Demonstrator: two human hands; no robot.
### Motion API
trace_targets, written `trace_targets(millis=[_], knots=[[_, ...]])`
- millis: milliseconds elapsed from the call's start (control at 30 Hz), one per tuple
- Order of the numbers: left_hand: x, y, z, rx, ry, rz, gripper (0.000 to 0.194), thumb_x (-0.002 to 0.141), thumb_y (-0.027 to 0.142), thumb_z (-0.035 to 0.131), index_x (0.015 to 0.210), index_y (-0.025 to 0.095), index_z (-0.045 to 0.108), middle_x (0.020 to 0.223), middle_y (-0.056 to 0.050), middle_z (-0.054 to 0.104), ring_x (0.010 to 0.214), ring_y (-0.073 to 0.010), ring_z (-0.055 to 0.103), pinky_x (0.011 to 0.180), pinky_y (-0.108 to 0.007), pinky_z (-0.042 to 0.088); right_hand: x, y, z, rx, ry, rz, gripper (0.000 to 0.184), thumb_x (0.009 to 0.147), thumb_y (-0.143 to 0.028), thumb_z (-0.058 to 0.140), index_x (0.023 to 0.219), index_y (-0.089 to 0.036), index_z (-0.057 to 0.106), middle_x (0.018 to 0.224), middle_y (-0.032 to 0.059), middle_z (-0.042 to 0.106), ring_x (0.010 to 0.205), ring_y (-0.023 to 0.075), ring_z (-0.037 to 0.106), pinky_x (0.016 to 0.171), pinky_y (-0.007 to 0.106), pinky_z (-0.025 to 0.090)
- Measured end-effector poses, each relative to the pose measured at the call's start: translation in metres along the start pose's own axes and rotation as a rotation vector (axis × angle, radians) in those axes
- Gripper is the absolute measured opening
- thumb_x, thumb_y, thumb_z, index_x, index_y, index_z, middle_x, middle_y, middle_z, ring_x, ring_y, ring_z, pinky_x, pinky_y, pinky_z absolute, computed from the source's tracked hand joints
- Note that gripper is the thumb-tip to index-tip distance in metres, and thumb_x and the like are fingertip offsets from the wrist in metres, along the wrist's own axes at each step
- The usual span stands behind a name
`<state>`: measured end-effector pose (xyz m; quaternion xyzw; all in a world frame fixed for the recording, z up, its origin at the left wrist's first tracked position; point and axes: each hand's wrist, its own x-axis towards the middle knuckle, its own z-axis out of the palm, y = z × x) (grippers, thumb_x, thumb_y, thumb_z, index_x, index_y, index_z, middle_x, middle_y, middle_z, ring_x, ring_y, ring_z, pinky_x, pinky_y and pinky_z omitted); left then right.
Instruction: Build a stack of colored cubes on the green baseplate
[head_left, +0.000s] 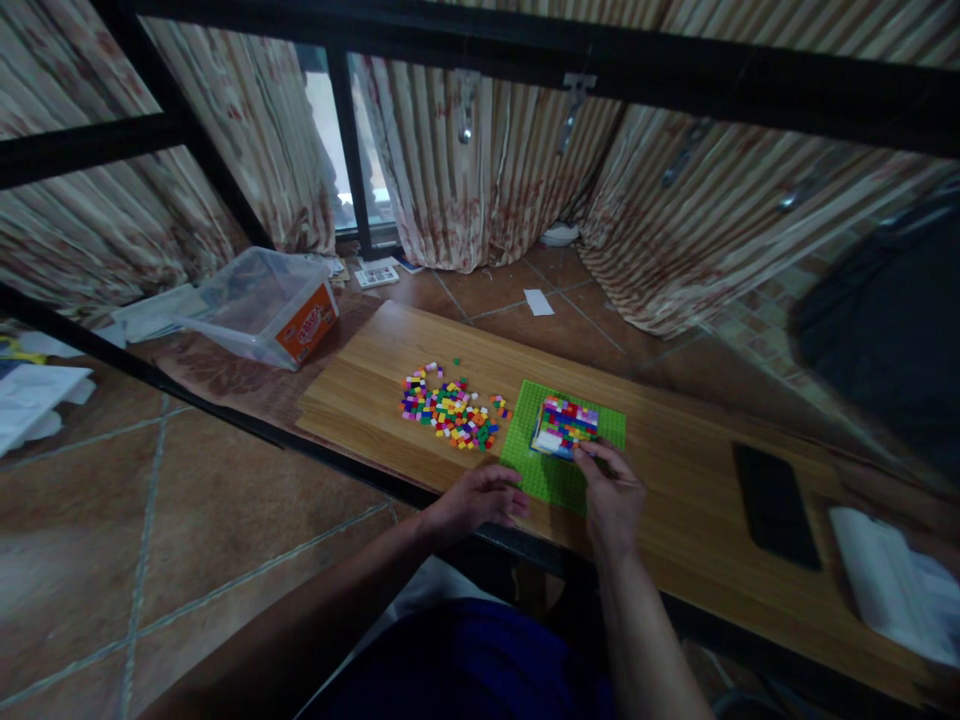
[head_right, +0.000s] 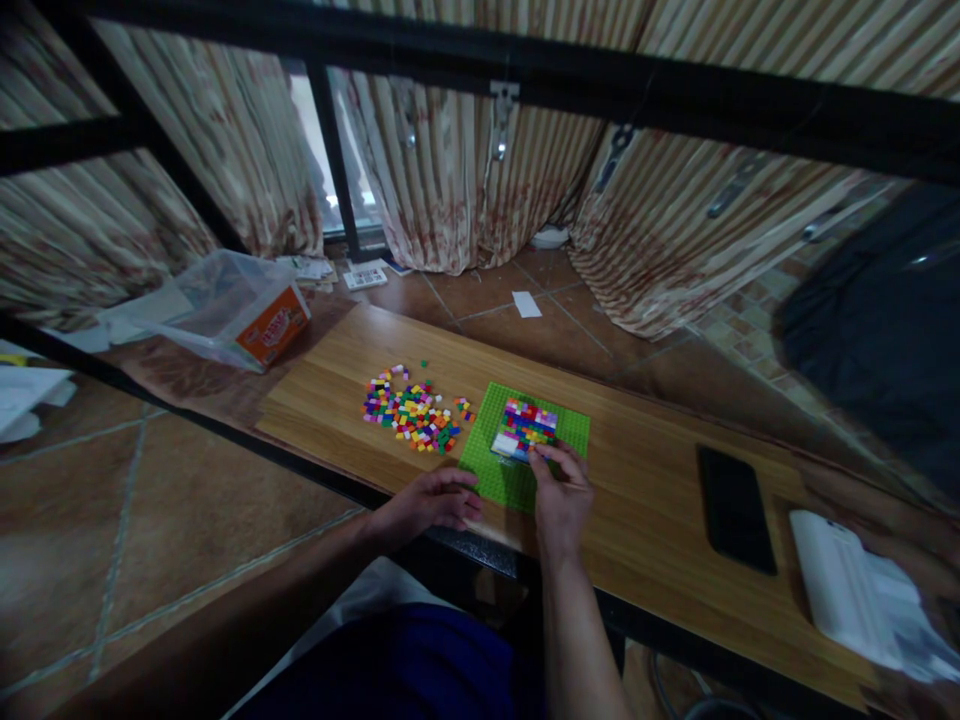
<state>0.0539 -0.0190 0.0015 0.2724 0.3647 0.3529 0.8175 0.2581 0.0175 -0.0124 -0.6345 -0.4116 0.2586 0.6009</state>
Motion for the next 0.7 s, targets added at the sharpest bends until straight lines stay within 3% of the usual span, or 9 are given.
trace_targets(millis=[233,500,700], knots=[[-0.0014,-0.0001,0.0012,0.015,-0.004,0.022,0.049,0.070,0.039,0.084,0.105,0.015,0.061,0.092,-0.009,0.072,0.079,-0.0171,0.070,0.070,-0.027,0.052,0.0028,-0.0041,0.0046,0.187,0.003,0.170,0.025,0.057,-0.032,0.082,0.077,-0.020,0.074,0.092,0.0036,0.072,0.093,0.0199,0.064,0.093,0.042,0.046],[-0.0024,0.0039,0.0030,0.022,0.012,-0.007,0.050,0.066,0.037,0.086,0.103,0.015,0.061,0.090,-0.008,0.071,0.081,-0.0188,0.070,0.072,-0.030,0.051,0.0063,-0.0017,0.0046,0.140,-0.024,0.165,0.025,0.059,-0.035,0.079,0.078,-0.020,0.072,0.083,0.0020,0.071,0.080,0.0184,0.064,0.079,0.038,0.049],[-0.0072,0.0065,0.0068,0.036,0.041,0.009,0.059,0.060,0.040,0.089,0.103,0.014,0.060,0.089,-0.009,0.071,0.080,-0.0184,0.069,0.072,-0.029,0.051,0.0047,-0.0072,0.0052,0.206,-0.037,0.220,0.027,0.055,-0.031,0.082,0.076,-0.019,0.072,0.080,0.0001,0.070,0.078,0.0163,0.062,0.082,0.036,0.047]])
